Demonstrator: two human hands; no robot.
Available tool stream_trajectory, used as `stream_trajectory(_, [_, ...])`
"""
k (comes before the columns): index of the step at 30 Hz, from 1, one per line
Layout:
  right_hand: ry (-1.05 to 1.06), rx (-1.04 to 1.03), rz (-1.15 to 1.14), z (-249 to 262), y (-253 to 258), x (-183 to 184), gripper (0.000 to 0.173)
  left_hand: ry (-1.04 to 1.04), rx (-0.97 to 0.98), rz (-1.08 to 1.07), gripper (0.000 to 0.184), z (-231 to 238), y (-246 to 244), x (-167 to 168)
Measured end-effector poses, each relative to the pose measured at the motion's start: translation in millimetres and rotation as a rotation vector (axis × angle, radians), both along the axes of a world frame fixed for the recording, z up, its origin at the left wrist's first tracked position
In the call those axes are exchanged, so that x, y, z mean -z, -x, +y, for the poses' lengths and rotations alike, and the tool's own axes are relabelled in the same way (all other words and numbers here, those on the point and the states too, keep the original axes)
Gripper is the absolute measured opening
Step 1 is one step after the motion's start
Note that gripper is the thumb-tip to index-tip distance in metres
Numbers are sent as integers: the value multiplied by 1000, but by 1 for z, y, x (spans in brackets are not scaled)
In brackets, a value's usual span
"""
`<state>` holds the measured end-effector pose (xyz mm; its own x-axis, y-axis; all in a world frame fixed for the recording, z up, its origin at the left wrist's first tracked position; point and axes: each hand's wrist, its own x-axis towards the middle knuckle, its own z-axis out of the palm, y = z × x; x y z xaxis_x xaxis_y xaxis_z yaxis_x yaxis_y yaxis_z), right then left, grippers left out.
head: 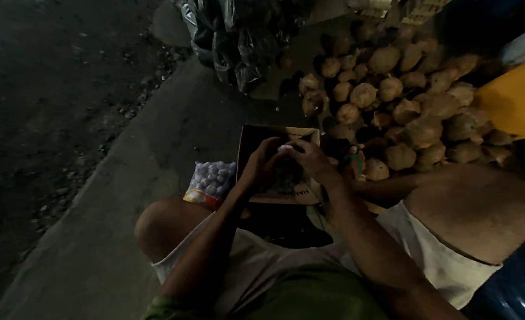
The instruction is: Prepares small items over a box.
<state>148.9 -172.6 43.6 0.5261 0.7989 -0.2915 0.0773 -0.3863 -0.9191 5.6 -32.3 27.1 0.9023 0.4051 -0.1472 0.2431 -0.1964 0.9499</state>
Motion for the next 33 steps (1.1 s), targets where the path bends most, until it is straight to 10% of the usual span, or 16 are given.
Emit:
stream_trajectory(13, [-166,391,-14,7,21,19,31,772,-200,-183,35,-12,-8,7])
stream_trajectory(17, [152,71,-97,2,4,19,34,1044,-328,-177,42,-8,-9,7])
stream_trajectory(22, [-22,144,-284,5,16,14,42,997,-417,-133,42,-12,-9,6])
stream_trajectory(28, [-18,-108,-557,6,20,6,37,471,-212,-64,37,-18,-7,13])
stream_trajectory(33, [-138,-148,-417,2,14,8,32,682,-282,97,47,-19,-4,4])
